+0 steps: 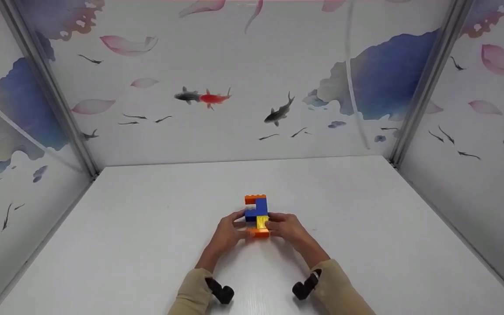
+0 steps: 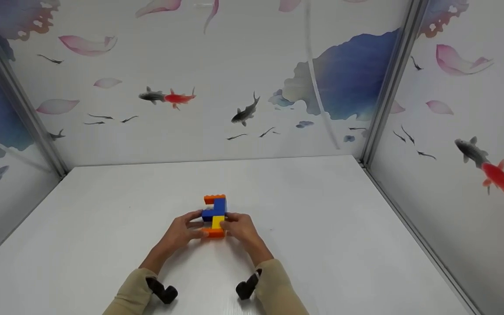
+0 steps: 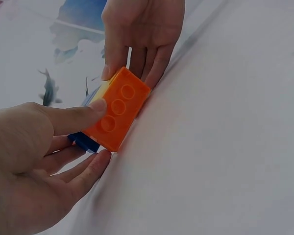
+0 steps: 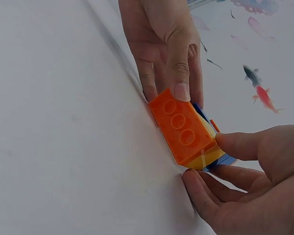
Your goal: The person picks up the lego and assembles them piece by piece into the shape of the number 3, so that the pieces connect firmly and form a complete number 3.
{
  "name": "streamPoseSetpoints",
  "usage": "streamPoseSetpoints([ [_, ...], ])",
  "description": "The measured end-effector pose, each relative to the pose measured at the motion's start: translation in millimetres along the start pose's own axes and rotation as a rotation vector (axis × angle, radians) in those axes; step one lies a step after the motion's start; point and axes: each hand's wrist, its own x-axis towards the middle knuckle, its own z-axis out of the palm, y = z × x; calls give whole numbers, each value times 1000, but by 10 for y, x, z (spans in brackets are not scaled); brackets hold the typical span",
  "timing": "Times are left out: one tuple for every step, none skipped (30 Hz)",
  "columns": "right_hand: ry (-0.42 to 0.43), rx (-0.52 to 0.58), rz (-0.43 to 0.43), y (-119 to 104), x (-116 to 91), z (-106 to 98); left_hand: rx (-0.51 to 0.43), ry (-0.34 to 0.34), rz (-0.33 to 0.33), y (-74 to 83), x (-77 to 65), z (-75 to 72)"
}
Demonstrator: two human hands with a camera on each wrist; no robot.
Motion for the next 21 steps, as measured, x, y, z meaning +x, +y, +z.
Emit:
streamPoseSetpoints([
  [3, -2, 1, -2, -1, 13, 2, -1, 2, 0, -4, -6],
  [5, -4, 2, -3, 0, 25, 3, -3, 3, -2, -6, -10],
  [8, -6, 4, -2, 4, 35, 3, -4, -1, -3, -8, -14],
  [13, -2, 11, -3, 6, 40, -3, -7, -5, -5, -11, -16],
  [16, -1, 14, -5, 9, 47, -5, -8, -8, -5, -12, -19],
  [16, 0, 11, -7, 12, 55, 1, -6, -4, -6, -13, -22],
  [17, -1, 12, -7, 14, 55, 2, -5, -5, -6, -14, -18],
  [19, -2, 14, -6, 17, 54, 3, -2, -5, -6, -14, -14],
  [23, -4, 17, -5, 19, 53, 3, -2, -6, -3, -16, -11],
  [27, -1, 20, -5, 21, 52, 4, -3, -4, -2, -16, -7],
  [29, 0, 20, -2, 24, 50, 3, -4, -5, 0, -16, -4],
  [32, 1, 19, -1, 25, 49, 3, -6, -2, 2, -14, -2],
  [37, 3, 23, 0, 24, 45, -1, -6, -8, 5, -12, 2],
  [41, 2, 24, 0, 23, 45, -1, -7, -8, 7, -10, 2],
  [44, 4, 25, -3, 19, 46, -2, -10, -10, 10, -9, 2],
  [46, 5, 25, -5, 16, 47, -5, -11, -12, 10, -7, 2],
  [48, 4, 25, -8, 13, 50, -2, -8, -19, 14, -5, 3],
  [54, 4, 27, -8, 11, 52, 1, -6, -21, 17, -5, 3],
  [58, 7, 29, -7, 11, 55, 3, -4, -29, 19, -4, 5],
  [66, 9, 31, -6, 9, 56, 6, -5, -31, 22, -3, 6],
  [70, 12, 29, -5, 11, 56, 7, -6, -37, 25, -2, 8],
])
